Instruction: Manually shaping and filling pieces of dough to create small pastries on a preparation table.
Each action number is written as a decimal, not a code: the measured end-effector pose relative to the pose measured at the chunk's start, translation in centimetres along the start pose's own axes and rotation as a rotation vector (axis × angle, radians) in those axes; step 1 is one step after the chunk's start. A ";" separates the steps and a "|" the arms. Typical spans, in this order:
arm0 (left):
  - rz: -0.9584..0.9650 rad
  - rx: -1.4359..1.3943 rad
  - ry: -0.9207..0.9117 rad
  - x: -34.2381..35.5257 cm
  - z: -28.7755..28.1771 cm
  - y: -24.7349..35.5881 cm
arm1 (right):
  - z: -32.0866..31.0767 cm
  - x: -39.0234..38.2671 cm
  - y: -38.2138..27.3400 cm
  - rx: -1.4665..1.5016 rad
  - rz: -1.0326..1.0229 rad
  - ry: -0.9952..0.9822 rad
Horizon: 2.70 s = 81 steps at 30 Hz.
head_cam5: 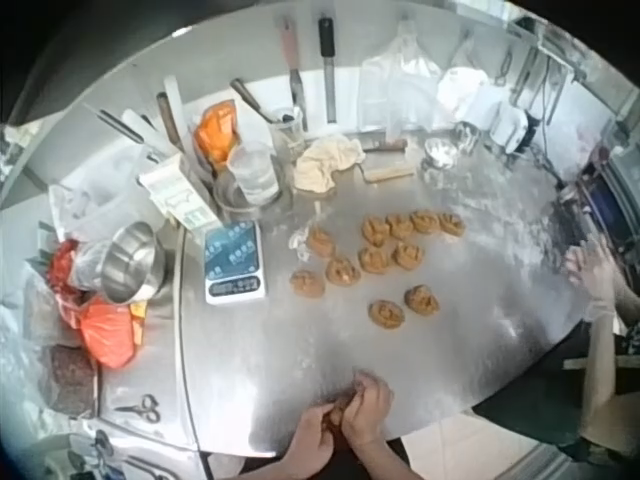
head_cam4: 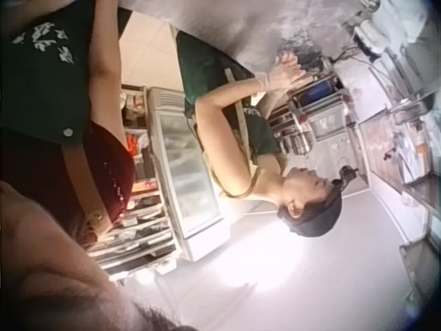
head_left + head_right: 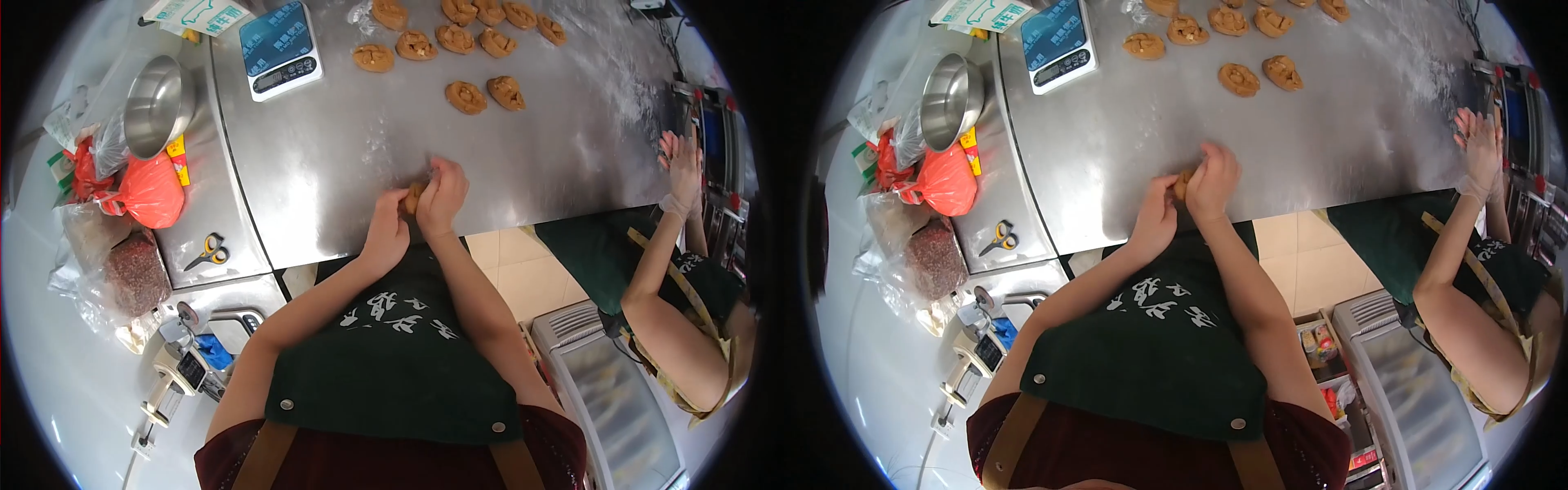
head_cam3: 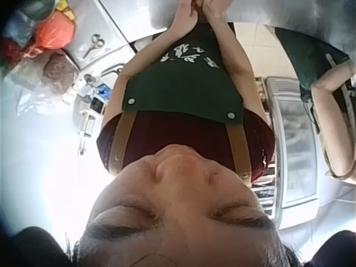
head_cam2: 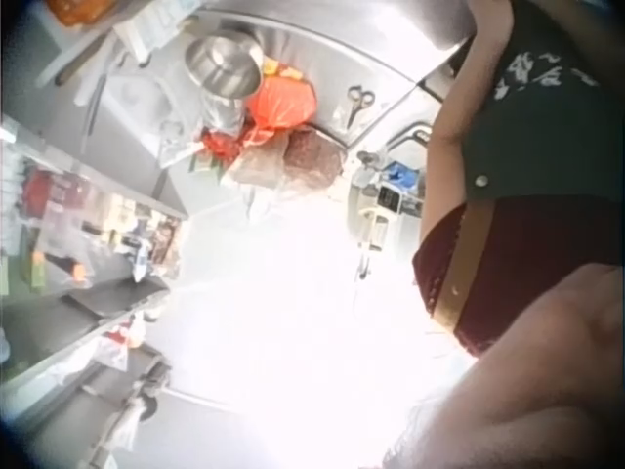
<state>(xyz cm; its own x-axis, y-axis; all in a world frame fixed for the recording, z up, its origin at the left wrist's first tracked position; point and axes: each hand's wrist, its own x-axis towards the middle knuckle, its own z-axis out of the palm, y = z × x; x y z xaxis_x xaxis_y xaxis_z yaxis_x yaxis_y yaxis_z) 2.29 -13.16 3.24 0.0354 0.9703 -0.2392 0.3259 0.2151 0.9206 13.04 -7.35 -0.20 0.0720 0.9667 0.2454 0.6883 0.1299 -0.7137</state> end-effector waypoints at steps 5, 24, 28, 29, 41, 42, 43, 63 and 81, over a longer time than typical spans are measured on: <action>-0.089 -0.153 0.183 4.1 -0.8 0.0 | 1.7 5.4 -0.1 -0.043 -0.089 -0.014; 0.065 0.028 0.135 6.8 -1.5 -1.3 | 3.3 5.9 1.1 -0.208 -0.097 -0.052; 0.055 0.028 0.088 5.2 -1.6 -0.1 | 1.9 5.0 0.1 -0.118 0.032 -0.082; 0.083 0.022 0.083 4.4 -1.5 0.2 | 1.7 4.9 -0.3 -0.024 0.071 -0.061; 0.041 0.057 0.041 4.6 -0.9 -2.6 | 2.4 3.0 1.5 -0.176 -0.065 0.016; 0.049 0.059 0.040 4.7 -1.0 -2.3 | 2.5 3.0 1.3 -0.172 -0.062 0.007; 0.025 0.070 0.023 4.5 -1.0 -1.9 | 2.2 3.0 1.2 -0.172 -0.064 0.014; -0.013 0.153 -0.160 4.3 -1.7 -0.1 | 1.4 0.6 1.8 -0.108 0.006 -0.006; 0.089 0.003 0.102 2.1 -0.3 1.1 | 2.1 4.8 -1.7 -0.019 0.035 0.020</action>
<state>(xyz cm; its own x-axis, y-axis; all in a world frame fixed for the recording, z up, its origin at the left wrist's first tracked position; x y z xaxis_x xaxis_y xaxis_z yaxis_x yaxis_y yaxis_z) 2.46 -10.80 3.84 -0.0318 0.9917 -0.1243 0.3288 0.1279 0.9357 10.68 -2.44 0.83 0.1101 0.9660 0.2339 0.6989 0.0921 -0.7093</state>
